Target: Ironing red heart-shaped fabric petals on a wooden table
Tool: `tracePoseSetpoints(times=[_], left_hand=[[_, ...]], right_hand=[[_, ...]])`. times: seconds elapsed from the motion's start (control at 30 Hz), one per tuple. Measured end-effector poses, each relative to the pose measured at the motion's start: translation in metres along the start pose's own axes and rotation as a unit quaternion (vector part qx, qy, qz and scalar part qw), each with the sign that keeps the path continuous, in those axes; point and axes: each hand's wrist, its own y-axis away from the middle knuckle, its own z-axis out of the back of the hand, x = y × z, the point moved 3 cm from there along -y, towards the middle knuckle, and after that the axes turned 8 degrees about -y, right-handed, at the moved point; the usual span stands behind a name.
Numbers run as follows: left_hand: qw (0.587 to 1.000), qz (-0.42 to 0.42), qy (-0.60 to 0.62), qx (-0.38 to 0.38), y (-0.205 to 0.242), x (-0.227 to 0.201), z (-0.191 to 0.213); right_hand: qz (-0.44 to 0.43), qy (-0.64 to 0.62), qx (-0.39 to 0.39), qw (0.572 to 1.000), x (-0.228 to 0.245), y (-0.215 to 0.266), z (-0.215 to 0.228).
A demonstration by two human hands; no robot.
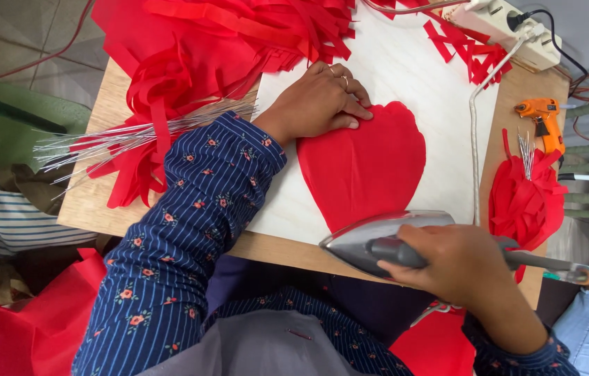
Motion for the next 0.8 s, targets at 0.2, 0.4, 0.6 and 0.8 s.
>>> tracePoseSetpoints(times=[0.2,0.4,0.6,0.8], left_hand=[[0.999,0.008,-0.011,0.048,0.0,-0.006,0.006],[0.997,-0.011,-0.05,0.061,0.0,-0.006,0.003],[0.997,-0.036,-0.063,0.037,0.001,-0.002,0.0],[0.997,-0.018,-0.051,0.051,0.002,-0.002,-0.001]], right_hand=[[-0.137,0.076,-0.094,0.983,-0.014,-0.011,0.025],[-0.117,0.078,-0.039,0.989,-0.03,-0.022,0.009],[-0.052,0.09,-0.025,0.994,-0.033,0.0,-0.005],[-0.039,0.072,-0.009,0.997,-0.035,0.011,0.0]])
